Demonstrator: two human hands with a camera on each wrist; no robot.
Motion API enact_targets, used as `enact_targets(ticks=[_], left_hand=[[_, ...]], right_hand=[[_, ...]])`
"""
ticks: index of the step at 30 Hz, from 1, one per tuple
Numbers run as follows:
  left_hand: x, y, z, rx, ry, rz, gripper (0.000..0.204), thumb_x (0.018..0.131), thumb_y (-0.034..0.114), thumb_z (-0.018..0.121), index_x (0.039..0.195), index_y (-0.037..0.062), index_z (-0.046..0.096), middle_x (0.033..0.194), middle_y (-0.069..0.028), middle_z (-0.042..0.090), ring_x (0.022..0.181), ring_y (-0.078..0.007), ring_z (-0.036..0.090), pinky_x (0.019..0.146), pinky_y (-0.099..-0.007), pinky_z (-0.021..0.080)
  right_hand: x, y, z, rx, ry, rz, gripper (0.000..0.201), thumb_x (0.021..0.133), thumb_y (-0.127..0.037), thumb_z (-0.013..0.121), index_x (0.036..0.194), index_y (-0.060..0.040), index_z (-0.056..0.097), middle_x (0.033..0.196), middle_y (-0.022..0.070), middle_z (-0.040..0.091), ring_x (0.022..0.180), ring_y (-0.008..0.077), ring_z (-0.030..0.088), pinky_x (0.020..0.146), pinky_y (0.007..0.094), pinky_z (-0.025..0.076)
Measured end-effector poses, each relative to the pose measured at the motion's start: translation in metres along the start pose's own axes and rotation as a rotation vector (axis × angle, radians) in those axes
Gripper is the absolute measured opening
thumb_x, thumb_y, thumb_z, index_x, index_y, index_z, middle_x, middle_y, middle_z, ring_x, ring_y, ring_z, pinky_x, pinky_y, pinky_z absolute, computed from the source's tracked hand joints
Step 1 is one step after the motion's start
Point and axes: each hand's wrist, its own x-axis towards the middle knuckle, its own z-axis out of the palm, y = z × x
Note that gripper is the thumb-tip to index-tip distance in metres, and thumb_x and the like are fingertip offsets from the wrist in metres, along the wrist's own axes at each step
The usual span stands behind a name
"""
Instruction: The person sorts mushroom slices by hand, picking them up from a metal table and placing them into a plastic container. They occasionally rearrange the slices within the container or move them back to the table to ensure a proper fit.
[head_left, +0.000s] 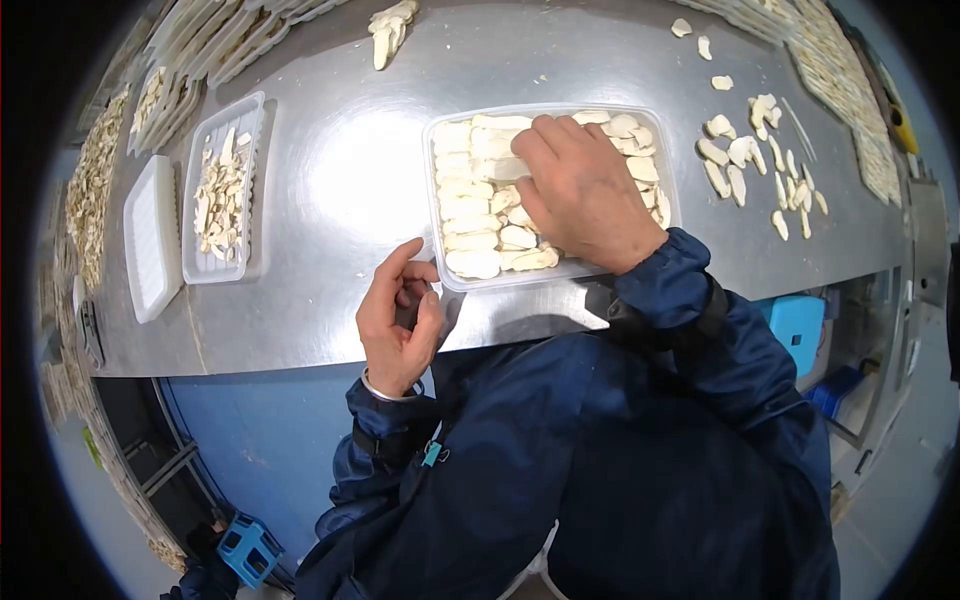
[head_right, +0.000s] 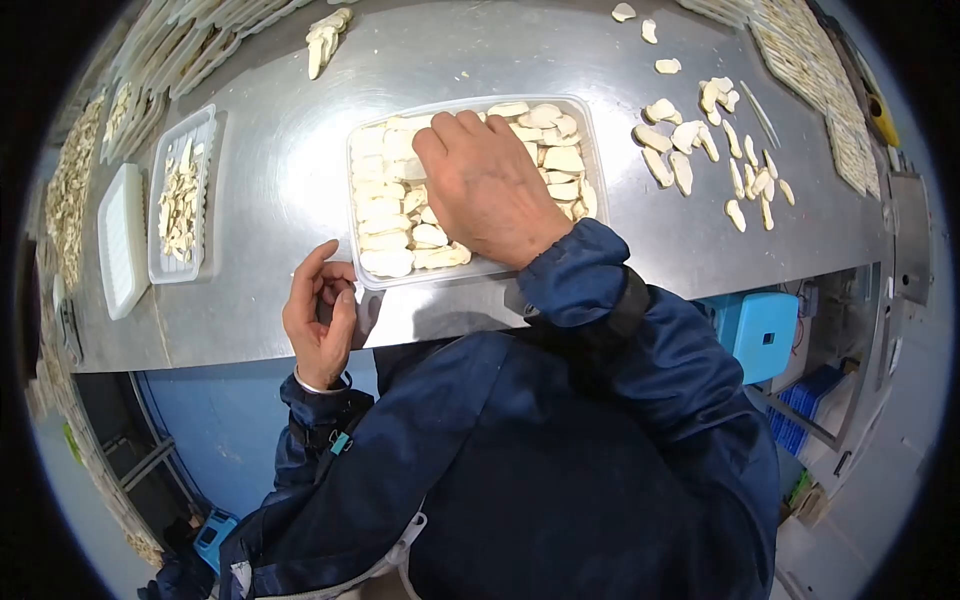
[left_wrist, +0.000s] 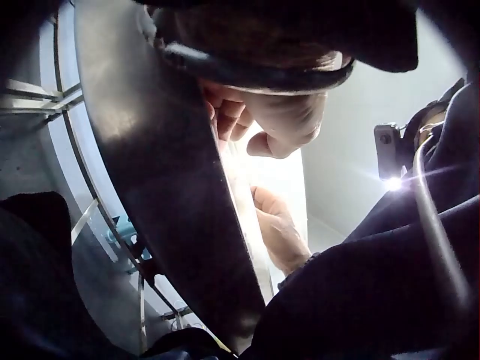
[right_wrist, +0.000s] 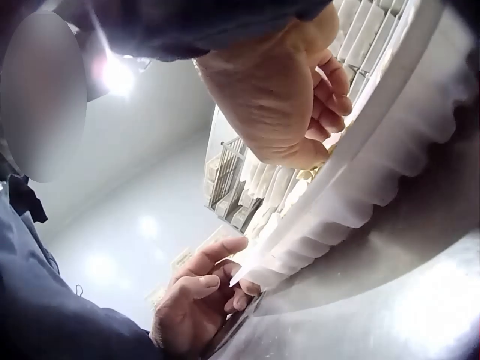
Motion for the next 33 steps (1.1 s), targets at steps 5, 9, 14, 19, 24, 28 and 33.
enact_targets(ticks=[5,9,14,19,24,28,33], left_hand=[[0.000,-0.002,0.002,-0.002,0.028,0.021,0.049,0.079,-0.004,0.053,0.127,-0.0017,0.053,0.088,-0.0042,0.062,0.069,-0.0076,0.046,0.064,-0.0208,0.038],[-0.003,0.001,0.005,-0.076,0.037,-0.049,0.047,0.083,-0.005,0.049,0.130,-0.0036,0.050,0.094,-0.0074,0.061,0.075,-0.0079,0.049,0.070,-0.0205,0.040],[-0.004,-0.002,0.002,-0.054,0.019,-0.037,0.045,0.087,-0.002,0.050,0.132,-0.0037,0.049,0.096,-0.0066,0.059,0.075,-0.0071,0.048,0.069,-0.0196,0.039],[-0.004,-0.001,0.004,-0.035,0.007,-0.012,0.045,0.089,0.001,0.051,0.134,-0.0028,0.046,0.096,-0.0064,0.059,0.075,-0.0071,0.047,0.066,-0.0197,0.037],[-0.005,-0.002,0.001,0.002,-0.019,-0.041,0.045,0.092,0.010,0.052,0.135,-0.0014,0.046,0.098,-0.0049,0.056,0.084,-0.0097,0.048,0.074,-0.0211,0.038],[-0.004,0.000,0.001,0.012,-0.009,-0.022,0.045,0.092,0.012,0.054,0.134,-0.0019,0.047,0.097,-0.0053,0.056,0.083,-0.0103,0.049,0.074,-0.0217,0.038],[-0.004,-0.002,0.002,0.020,-0.005,-0.009,0.045,0.089,0.002,0.050,0.134,-0.0028,0.046,0.097,-0.0075,0.057,0.081,-0.0101,0.049,0.071,-0.0210,0.039]], right_hand=[[-0.003,0.000,-0.016,-0.010,-0.014,0.068,0.022,0.074,-0.006,0.063,0.094,-0.0010,0.056,0.088,0.0118,0.055,0.087,0.0289,0.055,0.077,0.0399,0.043],[-0.028,0.023,-0.059,-0.077,0.086,0.182,0.024,0.074,-0.005,0.065,0.097,-0.0043,0.057,0.089,0.0114,0.056,0.086,0.0296,0.056,0.074,0.0397,0.044],[-0.106,0.119,-0.123,-0.237,0.261,0.488,0.010,0.075,-0.006,0.065,0.084,-0.0058,0.059,0.081,0.0111,0.056,0.077,0.0330,0.057,0.067,0.0429,0.045],[-0.192,0.195,-0.179,-0.542,0.133,0.827,0.010,0.080,-0.011,0.058,0.082,-0.0035,0.064,0.085,0.0158,0.063,0.079,0.0383,0.061,0.069,0.0468,0.047],[-0.199,0.194,-0.181,-0.452,0.064,0.900,0.016,0.080,-0.016,0.056,0.083,-0.0028,0.065,0.086,0.0192,0.065,0.082,0.0395,0.061,0.070,0.0477,0.048],[-0.214,0.214,-0.173,-0.531,0.146,0.937,0.015,0.081,-0.017,0.058,0.082,-0.0024,0.062,0.077,0.0177,0.064,0.075,0.0396,0.061,0.065,0.0447,0.047],[-0.227,0.216,-0.183,-0.464,-0.023,1.063,0.020,0.078,-0.019,0.060,0.085,-0.0007,0.065,0.084,0.0203,0.065,0.080,0.0397,0.062,0.071,0.0467,0.049]])
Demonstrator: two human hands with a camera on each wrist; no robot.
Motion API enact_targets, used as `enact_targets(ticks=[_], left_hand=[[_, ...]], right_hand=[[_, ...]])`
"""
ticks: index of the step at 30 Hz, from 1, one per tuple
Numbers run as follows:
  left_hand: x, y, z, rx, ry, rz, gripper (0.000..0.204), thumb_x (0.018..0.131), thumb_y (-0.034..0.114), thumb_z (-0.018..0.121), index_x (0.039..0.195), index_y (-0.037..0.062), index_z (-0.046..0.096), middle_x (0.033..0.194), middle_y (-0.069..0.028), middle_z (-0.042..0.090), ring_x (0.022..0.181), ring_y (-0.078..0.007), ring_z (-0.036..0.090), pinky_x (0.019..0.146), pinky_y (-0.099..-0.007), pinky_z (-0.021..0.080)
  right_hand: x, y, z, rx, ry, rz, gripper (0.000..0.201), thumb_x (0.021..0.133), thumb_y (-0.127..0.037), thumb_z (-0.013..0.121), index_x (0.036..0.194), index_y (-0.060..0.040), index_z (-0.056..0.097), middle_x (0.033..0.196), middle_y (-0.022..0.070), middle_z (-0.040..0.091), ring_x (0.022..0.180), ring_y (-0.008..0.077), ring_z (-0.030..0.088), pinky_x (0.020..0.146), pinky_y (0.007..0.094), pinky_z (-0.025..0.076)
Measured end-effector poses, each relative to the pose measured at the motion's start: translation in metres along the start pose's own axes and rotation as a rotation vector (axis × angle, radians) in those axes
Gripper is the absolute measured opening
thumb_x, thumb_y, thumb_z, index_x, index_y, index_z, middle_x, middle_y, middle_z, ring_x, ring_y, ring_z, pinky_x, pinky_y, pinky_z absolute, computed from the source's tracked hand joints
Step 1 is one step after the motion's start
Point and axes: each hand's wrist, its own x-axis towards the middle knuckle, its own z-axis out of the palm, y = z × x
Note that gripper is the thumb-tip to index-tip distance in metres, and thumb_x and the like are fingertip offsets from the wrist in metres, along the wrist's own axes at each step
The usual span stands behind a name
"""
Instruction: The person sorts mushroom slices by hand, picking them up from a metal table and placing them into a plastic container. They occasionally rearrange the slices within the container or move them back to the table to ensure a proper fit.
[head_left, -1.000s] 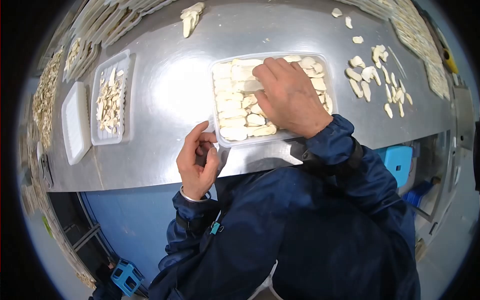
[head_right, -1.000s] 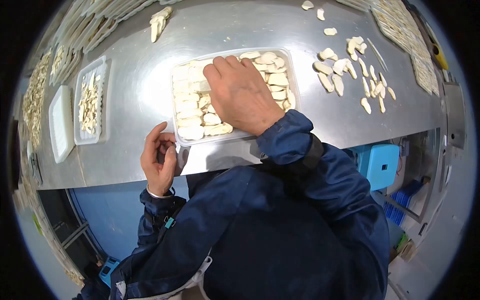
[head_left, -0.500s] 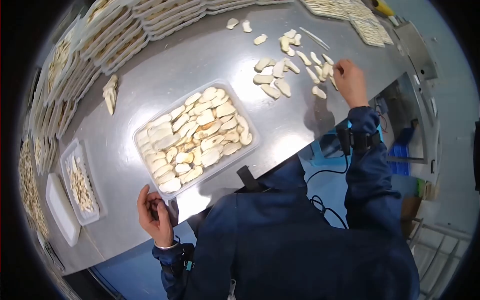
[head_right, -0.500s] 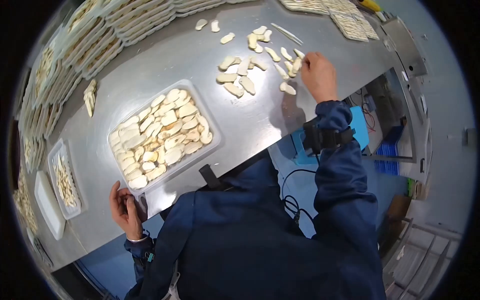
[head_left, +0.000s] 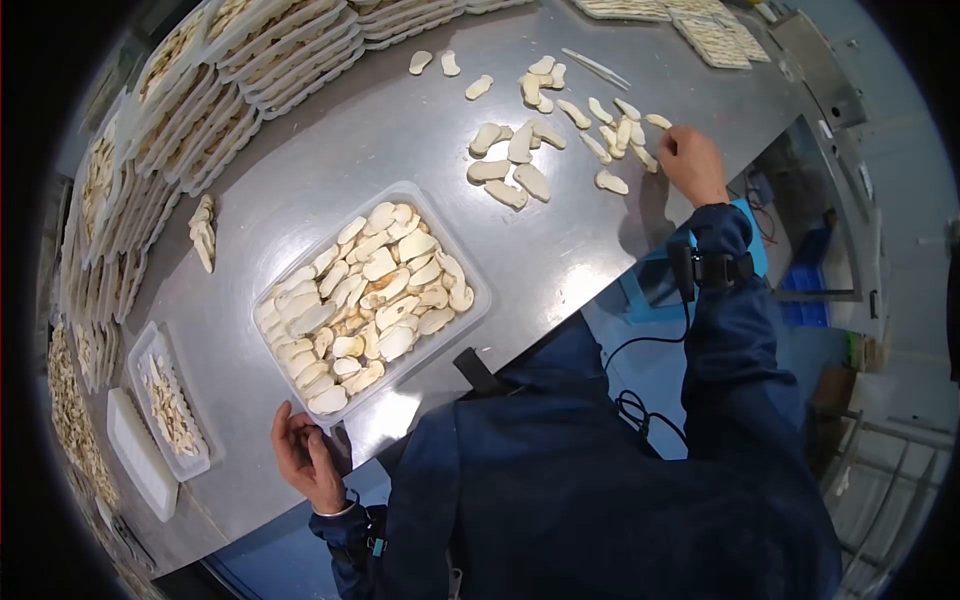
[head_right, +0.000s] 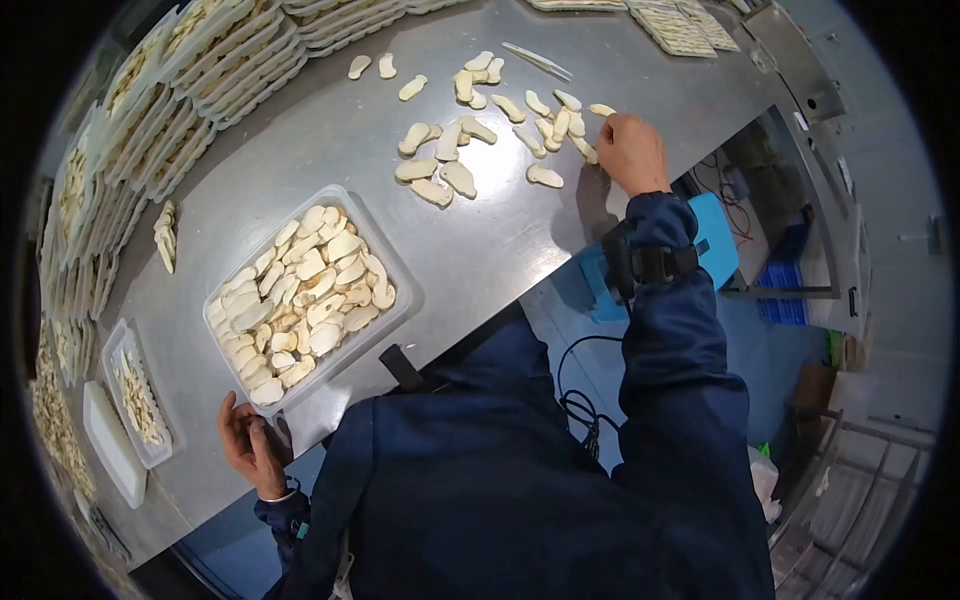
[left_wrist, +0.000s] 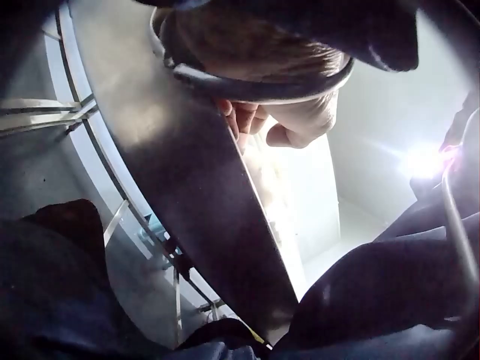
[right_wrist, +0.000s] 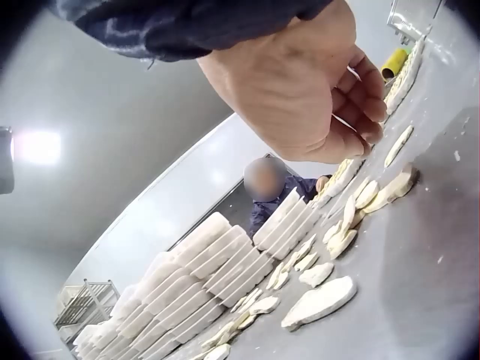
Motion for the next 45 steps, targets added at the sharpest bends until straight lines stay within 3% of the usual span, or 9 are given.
enact_targets(ticks=[10,16,19,23,27,29,34,38,45], left_hand=[[0.000,0.000,0.000,-0.012,0.007,-0.002,0.045,0.089,0.002,0.051,0.134,-0.0026,0.047,0.098,-0.0074,0.058,0.080,-0.0098,0.050,0.071,-0.0208,0.039],[0.000,0.000,-0.001,0.001,-0.002,0.011,0.044,0.090,0.002,0.051,0.134,-0.0024,0.046,0.098,-0.0075,0.058,0.080,-0.0096,0.050,0.070,-0.0210,0.039],[0.000,0.000,-0.001,-0.010,-0.005,0.001,0.044,0.091,0.003,0.050,0.134,-0.0023,0.046,0.098,-0.0077,0.058,0.080,-0.0096,0.050,0.070,-0.0210,0.039],[0.000,-0.001,-0.001,-0.016,-0.005,0.008,0.044,0.091,0.002,0.050,0.134,-0.0023,0.046,0.098,-0.0078,0.058,0.081,-0.0093,0.050,0.070,-0.0207,0.039],[0.000,-0.001,-0.001,-0.024,0.012,0.000,0.045,0.090,0.000,0.050,0.134,-0.0027,0.047,0.097,-0.0076,0.059,0.079,-0.0085,0.049,0.069,-0.0203,0.039],[0.000,0.000,-0.002,-0.018,0.005,-0.003,0.045,0.089,0.000,0.050,0.134,-0.0028,0.047,0.097,-0.0074,0.059,0.078,-0.0081,0.048,0.069,-0.0200,0.039],[0.001,-0.003,0.000,-0.036,-0.001,0.010,0.045,0.089,0.001,0.051,0.133,-0.0033,0.047,0.096,-0.0069,0.059,0.077,-0.0070,0.047,0.068,-0.0190,0.038],[-0.001,0.001,0.000,-0.042,0.003,-0.029,0.045,0.090,0.003,0.051,0.134,-0.0025,0.047,0.098,-0.0066,0.058,0.082,-0.0084,0.049,0.072,-0.0201,0.039],[0.002,0.003,-0.001,-0.014,0.001,-0.005,0.045,0.087,-0.001,0.051,0.132,-0.0033,0.048,0.097,-0.0067,0.059,0.077,-0.0067,0.048,0.069,-0.0193,0.039]], right_hand=[[-0.025,-0.013,0.014,0.070,0.059,-0.005,0.023,0.073,-0.020,0.064,0.079,0.0012,0.058,0.085,0.0195,0.062,0.080,0.0390,0.059,0.072,0.0465,0.046],[-0.044,-0.020,0.008,0.276,0.070,0.043,0.011,0.080,-0.011,0.060,0.084,-0.0015,0.056,0.079,0.0142,0.058,0.068,0.0318,0.057,0.063,0.0399,0.044],[-0.054,-0.053,-0.016,0.267,0.260,-0.180,0.007,0.077,-0.006,0.059,0.084,-0.0039,0.058,0.082,0.0153,0.059,0.076,0.0352,0.060,0.064,0.0443,0.046],[-0.065,-0.113,-0.025,0.105,0.195,-0.524,0.011,0.076,-0.006,0.061,0.085,-0.0031,0.058,0.083,0.0145,0.057,0.080,0.0335,0.060,0.067,0.0436,0.046],[-0.068,-0.140,-0.004,0.268,-0.046,-0.490,0.012,0.076,-0.009,0.063,0.084,-0.0010,0.060,0.086,0.0152,0.059,0.082,0.0338,0.060,0.069,0.0433,0.047],[-0.066,-0.138,-0.009,0.560,-0.119,-0.354,0.013,0.077,-0.011,0.064,0.083,0.0000,0.061,0.088,0.0155,0.060,0.082,0.0341,0.060,0.068,0.0432,0.047],[-0.060,-0.088,-0.021,0.140,-0.059,-0.413,0.022,0.078,-0.007,0.062,0.099,-0.0025,0.061,0.087,0.0143,0.057,0.085,0.0339,0.057,0.076,0.0417,0.048],[-0.084,-0.108,-0.015,0.323,-0.074,-0.557,0.022,0.076,-0.007,0.063,0.097,-0.0030,0.062,0.096,0.0124,0.058,0.093,0.0319,0.055,0.079,0.0413,0.045],[-0.080,-0.111,0.006,0.220,-0.020,-0.631,0.015,0.075,-0.007,0.063,0.089,-0.0030,0.059,0.087,0.0123,0.055,0.084,0.0321,0.054,0.073,0.0411,0.043]])
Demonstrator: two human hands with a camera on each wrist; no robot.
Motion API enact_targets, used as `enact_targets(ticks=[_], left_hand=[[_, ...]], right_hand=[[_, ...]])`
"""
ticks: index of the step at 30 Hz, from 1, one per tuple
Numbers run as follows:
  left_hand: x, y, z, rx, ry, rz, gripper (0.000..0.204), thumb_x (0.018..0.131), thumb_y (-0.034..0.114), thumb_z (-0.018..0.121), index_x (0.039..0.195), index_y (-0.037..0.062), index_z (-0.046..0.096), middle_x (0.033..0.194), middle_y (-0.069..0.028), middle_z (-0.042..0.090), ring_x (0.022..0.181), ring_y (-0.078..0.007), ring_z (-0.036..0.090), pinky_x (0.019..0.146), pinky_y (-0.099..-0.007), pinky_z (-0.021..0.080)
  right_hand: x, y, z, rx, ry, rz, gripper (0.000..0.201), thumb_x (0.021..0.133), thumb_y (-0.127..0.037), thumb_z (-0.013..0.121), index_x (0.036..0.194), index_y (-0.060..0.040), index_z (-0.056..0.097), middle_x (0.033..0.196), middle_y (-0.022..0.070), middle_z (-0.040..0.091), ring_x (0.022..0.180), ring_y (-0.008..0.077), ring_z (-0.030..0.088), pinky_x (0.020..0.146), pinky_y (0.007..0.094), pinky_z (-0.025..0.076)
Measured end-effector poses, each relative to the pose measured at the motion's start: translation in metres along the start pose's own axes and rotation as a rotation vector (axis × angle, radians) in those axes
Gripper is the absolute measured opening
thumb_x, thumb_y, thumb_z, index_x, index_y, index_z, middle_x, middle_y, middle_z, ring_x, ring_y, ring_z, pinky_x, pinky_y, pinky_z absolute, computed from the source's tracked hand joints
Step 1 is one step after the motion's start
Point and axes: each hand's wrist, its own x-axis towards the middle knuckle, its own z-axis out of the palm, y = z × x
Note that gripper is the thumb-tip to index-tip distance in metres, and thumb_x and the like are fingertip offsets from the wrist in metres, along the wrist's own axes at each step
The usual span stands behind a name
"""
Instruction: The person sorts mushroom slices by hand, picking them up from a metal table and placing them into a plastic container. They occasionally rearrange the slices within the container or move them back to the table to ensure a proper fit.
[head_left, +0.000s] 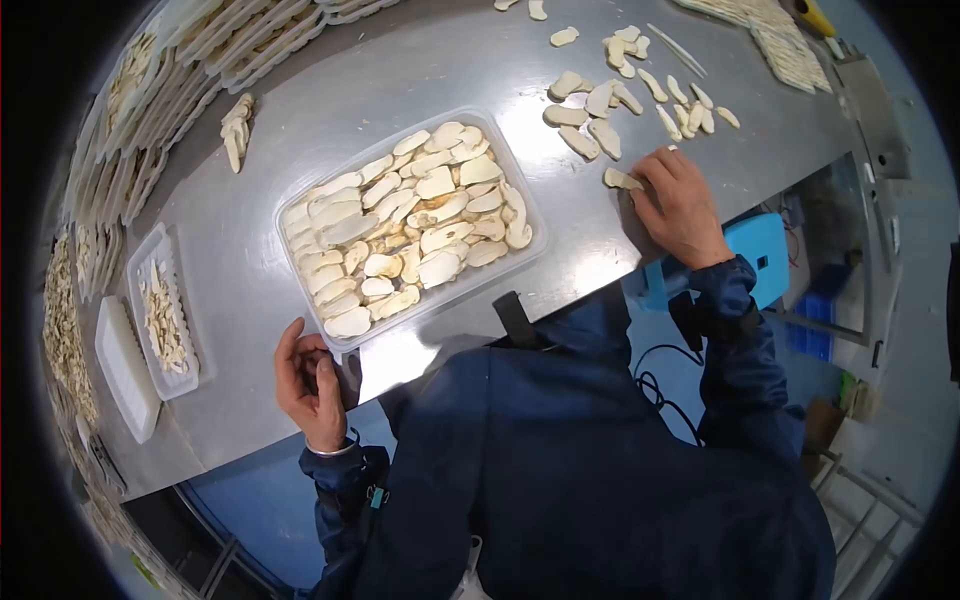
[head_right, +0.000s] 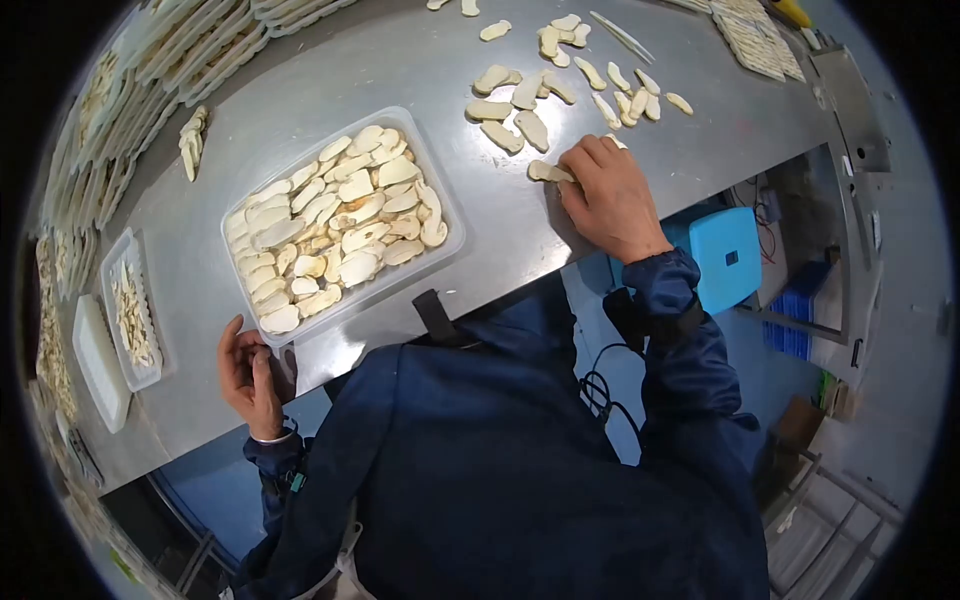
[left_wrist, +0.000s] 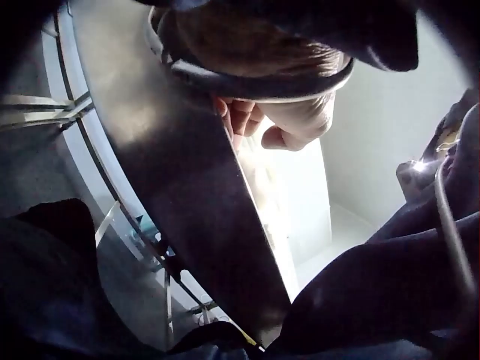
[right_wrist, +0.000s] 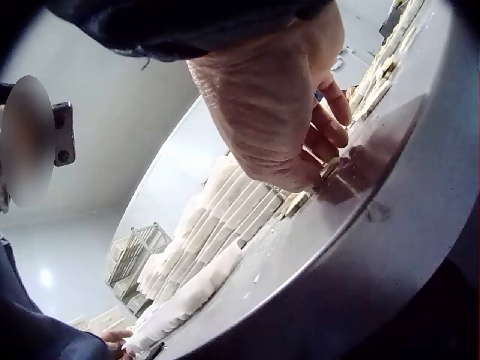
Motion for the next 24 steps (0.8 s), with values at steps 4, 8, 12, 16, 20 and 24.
enact_targets(ticks=[4,8,12,16,20,24], left_hand=[[-0.001,0.001,0.002,-0.055,0.027,-0.040,0.046,0.085,-0.001,0.051,0.131,-0.0037,0.049,0.095,-0.0065,0.059,0.076,-0.0071,0.050,0.070,-0.0196,0.041],[0.001,0.002,0.002,0.002,0.029,-0.016,0.046,0.083,-0.002,0.051,0.129,-0.0034,0.051,0.092,-0.0061,0.059,0.075,-0.0077,0.049,0.070,-0.0198,0.041],[0.001,0.001,0.002,-0.023,0.030,-0.008,0.047,0.082,-0.001,0.051,0.129,-0.0029,0.051,0.091,-0.0060,0.060,0.074,-0.0073,0.049,0.069,-0.0193,0.040],[0.000,0.000,-0.003,-0.025,-0.038,-0.013,0.044,0.088,0.001,0.053,0.132,-0.0029,0.048,0.095,-0.0070,0.059,0.083,-0.0104,0.053,0.079,-0.0228,0.042],[0.002,-0.002,0.001,-0.024,0.033,0.001,0.048,0.079,-0.002,0.052,0.127,-0.0017,0.054,0.088,-0.0057,0.063,0.072,-0.0076,0.049,0.066,-0.0210,0.039],[0.002,-0.003,0.001,-0.004,0.041,-0.003,0.049,0.077,-0.003,0.052,0.126,-0.0015,0.055,0.086,-0.0054,0.064,0.071,-0.0074,0.049,0.065,-0.0212,0.039]], right_hand=[[0.001,-0.002,0.005,-0.022,0.042,-0.042,0.015,0.074,-0.007,0.064,0.086,-0.0037,0.057,0.085,0.0124,0.054,0.082,0.0324,0.054,0.071,0.0410,0.042],[0.033,-0.052,0.002,0.059,0.114,-0.190,0.019,0.071,-0.005,0.066,0.087,-0.0043,0.057,0.085,0.0101,0.054,0.082,0.0295,0.054,0.071,0.0397,0.043],[0.070,-0.124,0.018,0.217,0.110,-0.415,0.020,0.069,-0.005,0.066,0.086,-0.0045,0.056,0.087,0.0103,0.054,0.085,0.0281,0.055,0.075,0.0382,0.043],[0.089,-0.167,0.044,0.223,0.118,-0.536,0.015,0.071,-0.007,0.064,0.082,-0.0045,0.054,0.087,0.0092,0.052,0.085,0.0259,0.053,0.076,0.0366,0.042],[0.102,-0.182,0.058,0.197,0.126,-0.564,0.013,0.072,-0.009,0.063,0.081,-0.0039,0.055,0.084,0.0087,0.052,0.083,0.0239,0.053,0.074,0.0355,0.042],[0.108,-0.187,0.068,0.195,0.109,-0.593,0.013,0.072,-0.008,0.064,0.081,-0.0033,0.056,0.082,0.0088,0.052,0.083,0.0237,0.053,0.074,0.0350,0.042]])
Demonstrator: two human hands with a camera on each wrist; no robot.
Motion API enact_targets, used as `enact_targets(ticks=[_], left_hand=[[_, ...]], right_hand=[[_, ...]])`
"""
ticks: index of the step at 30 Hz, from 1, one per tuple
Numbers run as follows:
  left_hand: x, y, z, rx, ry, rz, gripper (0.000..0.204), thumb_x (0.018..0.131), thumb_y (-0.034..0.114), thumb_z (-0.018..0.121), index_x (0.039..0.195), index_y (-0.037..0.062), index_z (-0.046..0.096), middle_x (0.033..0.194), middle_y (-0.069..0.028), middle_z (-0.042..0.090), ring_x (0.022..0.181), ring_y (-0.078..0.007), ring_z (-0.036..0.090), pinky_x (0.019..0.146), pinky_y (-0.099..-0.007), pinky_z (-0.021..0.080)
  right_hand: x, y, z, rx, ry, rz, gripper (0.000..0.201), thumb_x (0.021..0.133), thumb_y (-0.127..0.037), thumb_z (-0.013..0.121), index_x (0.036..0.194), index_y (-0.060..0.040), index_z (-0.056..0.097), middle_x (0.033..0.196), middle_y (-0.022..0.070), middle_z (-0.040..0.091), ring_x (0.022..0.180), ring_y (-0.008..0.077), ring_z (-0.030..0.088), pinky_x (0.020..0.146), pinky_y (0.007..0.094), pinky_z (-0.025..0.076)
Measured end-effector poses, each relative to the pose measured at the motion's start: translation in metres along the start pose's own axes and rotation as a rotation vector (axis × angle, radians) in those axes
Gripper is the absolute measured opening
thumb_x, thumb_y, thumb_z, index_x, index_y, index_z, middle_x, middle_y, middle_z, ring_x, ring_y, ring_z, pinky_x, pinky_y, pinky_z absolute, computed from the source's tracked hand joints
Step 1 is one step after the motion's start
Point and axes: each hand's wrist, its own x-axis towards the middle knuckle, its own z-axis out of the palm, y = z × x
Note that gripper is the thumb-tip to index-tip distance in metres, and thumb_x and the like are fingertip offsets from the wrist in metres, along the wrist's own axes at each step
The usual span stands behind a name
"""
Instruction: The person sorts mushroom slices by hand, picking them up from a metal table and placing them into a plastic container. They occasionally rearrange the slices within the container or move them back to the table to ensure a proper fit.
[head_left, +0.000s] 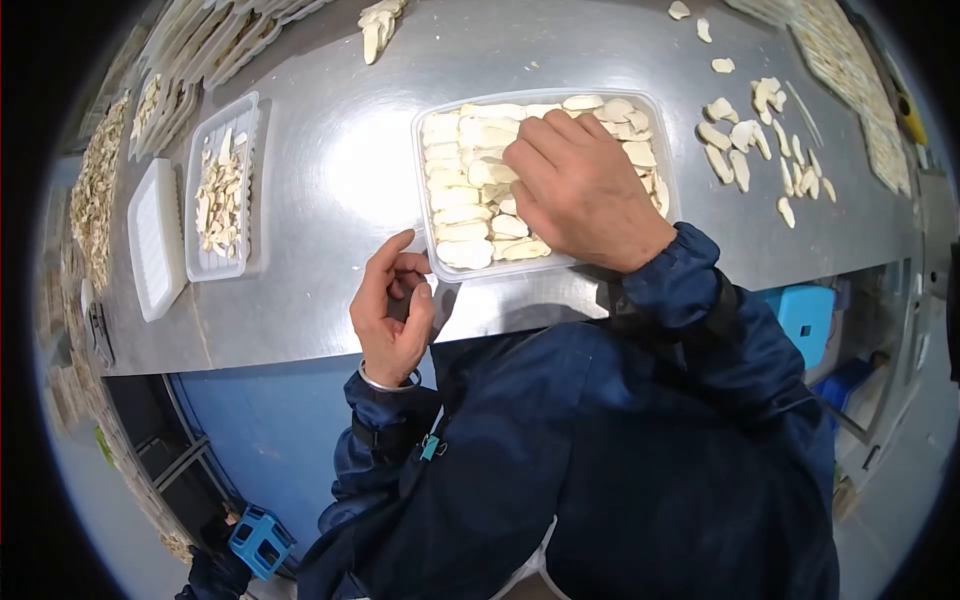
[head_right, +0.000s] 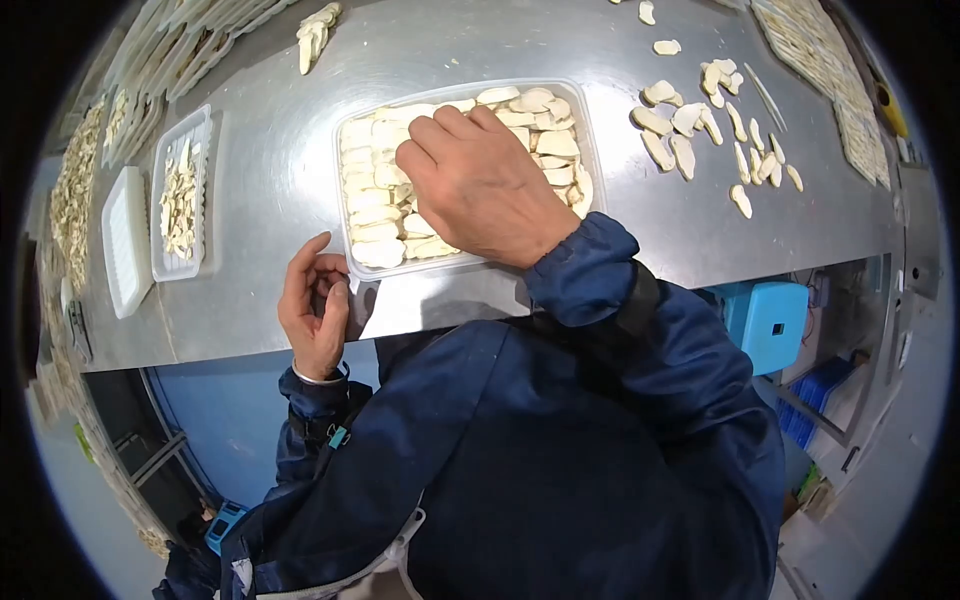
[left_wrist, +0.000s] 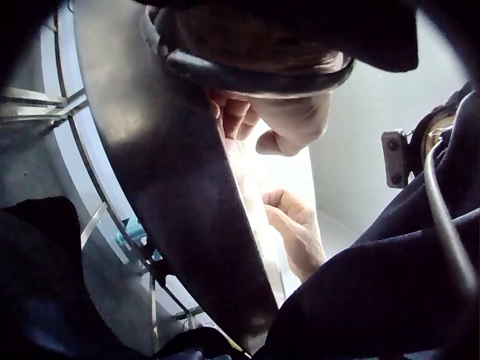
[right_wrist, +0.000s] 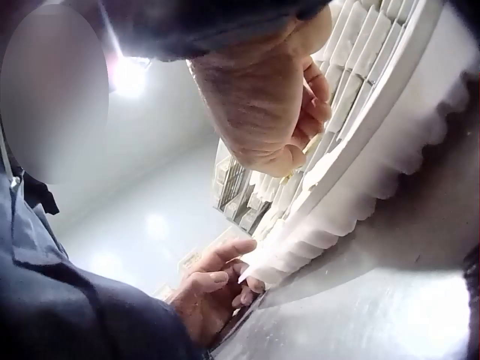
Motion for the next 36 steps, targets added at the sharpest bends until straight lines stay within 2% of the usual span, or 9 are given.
enact_targets(ticks=[14,17,20,24,28,29,31,34,36], left_hand=[[0.001,0.001,-0.001,0.032,-0.005,0.021,0.051,0.075,-0.002,0.054,0.125,-0.0023,0.055,0.086,-0.0060,0.065,0.069,-0.0081,0.049,0.064,-0.0217,0.039],[0.001,0.003,0.000,0.041,-0.008,0.014,0.050,0.076,-0.003,0.053,0.125,-0.0021,0.055,0.086,-0.0055,0.064,0.070,-0.0083,0.049,0.064,-0.0217,0.039],[-0.001,0.001,-0.004,0.048,-0.061,0.017,0.048,0.084,-0.003,0.049,0.131,-0.0028,0.048,0.094,-0.0067,0.060,0.076,-0.0087,0.050,0.072,-0.0213,0.041],[-0.005,-0.002,-0.001,-0.061,-0.045,-0.054,0.048,0.086,-0.003,0.049,0.134,-0.0017,0.047,0.095,-0.0050,0.058,0.081,-0.0082,0.050,0.073,-0.0206,0.041],[-0.004,-0.004,-0.003,-0.011,-0.057,0.005,0.045,0.090,0.001,0.053,0.134,-0.0016,0.047,0.099,-0.0048,0.057,0.082,-0.0078,0.049,0.073,-0.0198,0.039],[-0.004,0.000,-0.002,-0.032,-0.057,-0.023,0.045,0.090,0.002,0.053,0.134,-0.0017,0.047,0.098,-0.0046,0.057,0.084,-0.0081,0.048,0.073,-0.0198,0.038],[-0.003,0.001,-0.001,-0.040,-0.049,-0.019,0.044,0.090,0.002,0.052,0.134,-0.0021,0.048,0.097,-0.0053,0.058,0.080,-0.0075,0.048,0.070,-0.0196,0.037],[-0.002,0.001,0.000,-0.017,-0.032,0.001,0.044,0.090,0.002,0.051,0.133,-0.0026,0.048,0.096,-0.0061,0.059,0.076,-0.0070,0.047,0.066,-0.0195,0.037],[-0.002,0.000,0.001,-0.001,-0.030,0.010,0.043,0.090,0.002,0.051,0.133,-0.0025,0.048,0.095,-0.0061,0.058,0.076,-0.0073,0.047,0.066,-0.0196,0.037]], right_hand=[[0.004,-0.001,0.008,-0.021,-0.039,0.011,0.014,0.072,-0.008,0.064,0.083,-0.0022,0.056,0.083,0.0086,0.053,0.084,0.0228,0.053,0.074,0.0353,0.042],[0.004,0.000,0.008,-0.023,-0.018,0.022,0.014,0.072,-0.007,0.064,0.083,-0.0025,0.056,0.082,0.0086,0.053,0.082,0.0235,0.054,0.072,0.0355,0.042],[0.003,0.006,-0.007,-0.039,0.059,0.054,0.014,0.071,-0.006,0.063,0.083,-0.0022,0.056,0.081,0.0088,0.053,0.080,0.0246,0.054,0.070,0.0364,0.042],[-0.029,0.046,-0.065,-0.146,0.246,0.220,0.016,0.070,-0.005,0.065,0.083,-0.0066,0.056,0.081,0.0086,0.054,0.080,0.0274,0.055,0.069,0.0375,0.041],[-0.115,0.113,-0.126,-0.360,0.291,0.576,0.011,0.074,-0.006,0.066,0.082,-0.0059,0.058,0.079,0.0110,0.058,0.077,0.0326,0.058,0.068,0.0424,0.045],[-0.140,0.128,-0.142,-0.399,0.280,0.666,0.007,0.077,-0.007,0.064,0.081,-0.0044,0.058,0.078,0.0129,0.058,0.074,0.0344,0.058,0.066,0.0445,0.045],[-0.191,0.157,-0.167,-0.513,0.137,0.878,0.007,0.079,-0.010,0.061,0.081,-0.0037,0.061,0.078,0.0145,0.061,0.074,0.0359,0.059,0.066,0.0447,0.046],[-0.231,0.167,-0.180,-0.544,-0.058,1.034,0.011,0.080,-0.013,0.059,0.081,-0.0036,0.064,0.081,0.0153,0.064,0.075,0.0370,0.061,0.066,0.0447,0.047],[-0.236,0.169,-0.175,-0.432,-0.003,1.101,0.021,0.078,-0.023,0.062,0.082,-0.0030,0.065,0.080,0.0173,0.066,0.075,0.0368,0.063,0.067,0.0445,0.048]])
